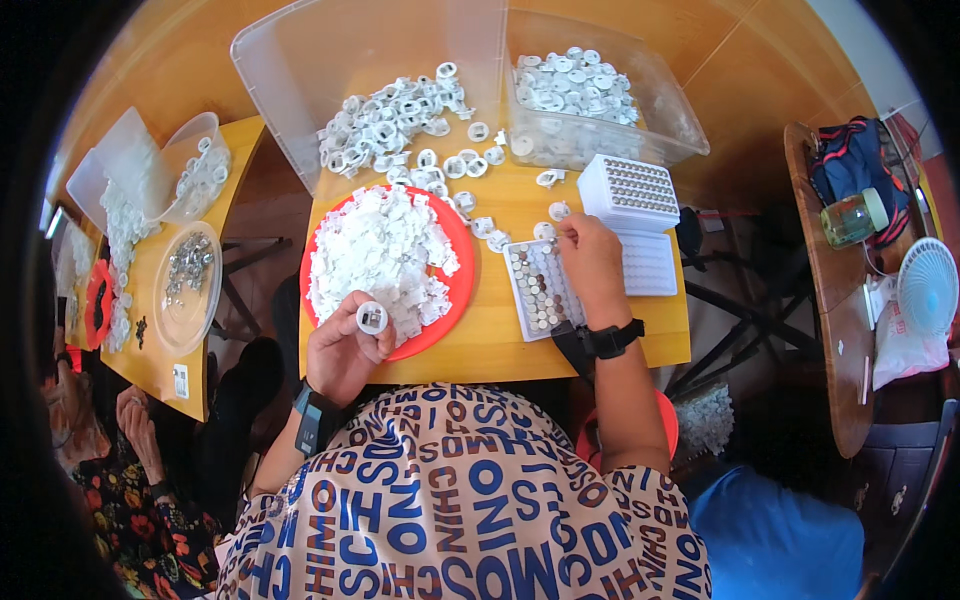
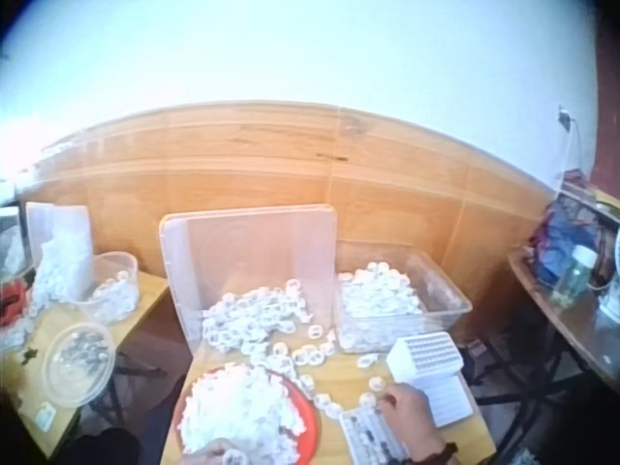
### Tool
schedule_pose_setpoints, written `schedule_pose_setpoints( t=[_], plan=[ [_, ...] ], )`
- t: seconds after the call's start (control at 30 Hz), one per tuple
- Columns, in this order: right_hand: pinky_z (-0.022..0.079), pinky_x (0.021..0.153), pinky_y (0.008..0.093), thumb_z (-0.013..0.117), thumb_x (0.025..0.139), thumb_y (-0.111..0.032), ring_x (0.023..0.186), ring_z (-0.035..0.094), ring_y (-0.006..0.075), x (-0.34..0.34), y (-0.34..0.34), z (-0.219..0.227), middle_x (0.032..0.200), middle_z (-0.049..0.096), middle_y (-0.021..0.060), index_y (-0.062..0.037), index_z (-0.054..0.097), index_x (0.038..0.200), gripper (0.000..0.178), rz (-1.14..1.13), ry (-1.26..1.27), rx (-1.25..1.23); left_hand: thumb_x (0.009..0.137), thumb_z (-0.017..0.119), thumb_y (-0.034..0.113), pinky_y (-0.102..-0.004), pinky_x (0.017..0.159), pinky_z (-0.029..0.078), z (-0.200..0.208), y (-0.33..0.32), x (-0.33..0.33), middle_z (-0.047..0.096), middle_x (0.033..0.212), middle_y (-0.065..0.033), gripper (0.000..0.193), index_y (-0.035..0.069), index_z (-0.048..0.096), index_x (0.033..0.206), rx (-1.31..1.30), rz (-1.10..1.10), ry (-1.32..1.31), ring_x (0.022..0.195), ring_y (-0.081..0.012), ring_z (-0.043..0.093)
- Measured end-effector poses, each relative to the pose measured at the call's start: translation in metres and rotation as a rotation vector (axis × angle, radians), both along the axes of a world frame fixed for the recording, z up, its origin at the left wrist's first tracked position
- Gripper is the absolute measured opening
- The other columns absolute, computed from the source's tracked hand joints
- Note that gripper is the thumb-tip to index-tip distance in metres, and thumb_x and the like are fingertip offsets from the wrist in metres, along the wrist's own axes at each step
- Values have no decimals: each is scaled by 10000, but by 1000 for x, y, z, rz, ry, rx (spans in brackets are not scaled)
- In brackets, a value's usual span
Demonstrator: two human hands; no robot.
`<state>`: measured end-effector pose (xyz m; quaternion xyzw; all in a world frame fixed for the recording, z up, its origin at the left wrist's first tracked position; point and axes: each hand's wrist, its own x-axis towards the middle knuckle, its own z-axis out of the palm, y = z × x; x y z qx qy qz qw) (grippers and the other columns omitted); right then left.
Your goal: Assembling or inspecting small white plastic ring-like components at a production table.
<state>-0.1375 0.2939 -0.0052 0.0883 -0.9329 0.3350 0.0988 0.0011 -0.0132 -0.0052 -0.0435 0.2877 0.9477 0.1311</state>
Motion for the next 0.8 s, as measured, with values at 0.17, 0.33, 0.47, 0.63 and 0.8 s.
schedule_pose_setpoints(
  t=[0.17, 0.33, 0.47, 0.63, 0.8],
  plan=[
    [498, 682, 401, 603, 794, 1, 770, 626, 350, 4, -3, 2, 828, 643, 165, -15, 634, 852, 68, -18, 162, 150, 899, 576, 215, -318, 696, 452, 1, 0, 1, 602, 812, -133, 192, 48, 533, 981, 61, -13, 13, 741, -232, 570],
    [504, 664, 358, 615, 804, 12, 734, 633, 316, 14, -10, 15, 815, 654, 147, -13, 648, 866, 75, 6, 240, 134, 915, 536, 173, -315, 711, 465, -1, -1, 2, 599, 842, -132, 164, 42, 532, 1014, 135, -7, 59, 759, -230, 571],
    [504, 656, 264, 631, 839, 6, 725, 660, 155, 35, -37, 34, 822, 683, 87, -2, 664, 895, 66, 34, -18, -394, 918, 531, 174, -315, 710, 461, -1, 0, 1, 595, 854, -133, 163, 48, 530, 1022, 148, -5, 85, 754, -233, 565],
    [516, 654, 234, 675, 818, 23, 732, 648, 93, 77, -101, 65, 823, 683, 72, 4, 670, 893, 78, 436, -189, -698, 907, 565, 191, -321, 722, 457, 5, 3, -1, 611, 869, -138, 184, 52, 525, 1020, 126, -26, 112, 762, -228, 582],
    [522, 632, 243, 692, 799, 40, 725, 659, 117, 86, -133, 76, 810, 668, 65, -3, 641, 866, 94, 632, -129, -620, 935, 533, 169, -304, 725, 472, 17, 6, 3, 614, 893, -114, 156, 48, 518, 1033, 99, 21, 111, 764, -201, 592]
  ],
)
